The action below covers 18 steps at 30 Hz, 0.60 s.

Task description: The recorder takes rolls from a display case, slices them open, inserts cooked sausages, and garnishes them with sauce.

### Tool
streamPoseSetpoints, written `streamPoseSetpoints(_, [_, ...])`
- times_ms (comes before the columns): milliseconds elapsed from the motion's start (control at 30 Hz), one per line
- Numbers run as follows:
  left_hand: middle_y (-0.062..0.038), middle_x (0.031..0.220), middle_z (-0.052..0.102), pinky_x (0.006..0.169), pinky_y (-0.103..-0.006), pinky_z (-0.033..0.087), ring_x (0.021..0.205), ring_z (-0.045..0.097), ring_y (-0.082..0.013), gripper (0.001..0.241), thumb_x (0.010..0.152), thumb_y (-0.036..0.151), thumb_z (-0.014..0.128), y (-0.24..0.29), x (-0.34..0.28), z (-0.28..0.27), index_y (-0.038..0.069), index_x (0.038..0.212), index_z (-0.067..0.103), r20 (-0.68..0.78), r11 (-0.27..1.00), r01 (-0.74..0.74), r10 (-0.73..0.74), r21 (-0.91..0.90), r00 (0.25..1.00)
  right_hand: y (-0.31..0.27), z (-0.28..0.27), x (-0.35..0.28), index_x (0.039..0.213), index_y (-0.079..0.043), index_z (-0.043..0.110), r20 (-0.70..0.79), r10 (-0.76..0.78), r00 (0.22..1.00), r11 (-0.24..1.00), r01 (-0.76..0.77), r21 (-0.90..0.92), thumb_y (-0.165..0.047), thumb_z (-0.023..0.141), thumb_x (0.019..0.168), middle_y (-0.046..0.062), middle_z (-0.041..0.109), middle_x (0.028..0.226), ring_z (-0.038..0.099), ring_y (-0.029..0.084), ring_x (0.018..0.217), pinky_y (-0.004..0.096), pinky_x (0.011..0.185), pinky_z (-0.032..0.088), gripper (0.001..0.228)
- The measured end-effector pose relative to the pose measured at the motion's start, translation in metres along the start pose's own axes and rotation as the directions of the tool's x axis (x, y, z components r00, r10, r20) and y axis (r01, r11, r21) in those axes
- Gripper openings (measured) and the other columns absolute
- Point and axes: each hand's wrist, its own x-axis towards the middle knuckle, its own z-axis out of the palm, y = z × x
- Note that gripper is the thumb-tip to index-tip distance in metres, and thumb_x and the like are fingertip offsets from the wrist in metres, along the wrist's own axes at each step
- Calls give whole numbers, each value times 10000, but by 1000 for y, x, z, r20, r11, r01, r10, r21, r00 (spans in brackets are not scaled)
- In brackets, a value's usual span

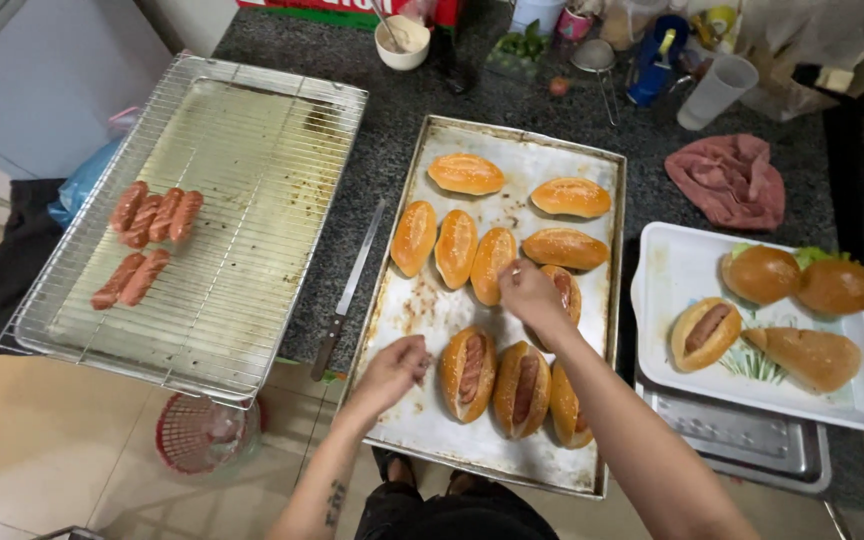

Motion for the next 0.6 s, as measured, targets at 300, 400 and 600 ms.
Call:
streamPoseSetpoints(300, [-84,1098,760,698,-305,528,846,688,-128,478,1018,382,543,-1,10,-80,76,1378,615,-246,982,-177,155,-70,957,99,76,144,1474,94,342,-150,25,988,945,26,327,-261,615,945,277,536,1360,611,364,1211,448,938,566,693])
streamPoseSetpoints(400, [-46,1113,742,744,-283,556,865,691,-112,482,1027,400,506,5,-5,-97,79,1360,642,-274,970,-174,124,-169,954,46,59,106,1399,-115,466,72,304,950,772,-290,566,-277,623,879,107,648,1210,640,275,1079,486,814,538,567])
streamPoseSetpoints(600, [-31,1104,752,759,-276,547,897,715,-112,478,1029,391,506,5,-18,-147,77,1374,610,-379,967,-214,149,-137,913,45,49,106,1305,-73,583,262,265,928,688,-372,624,-332,675,890,108,696,1105,690,279,940,482,744,575,497])
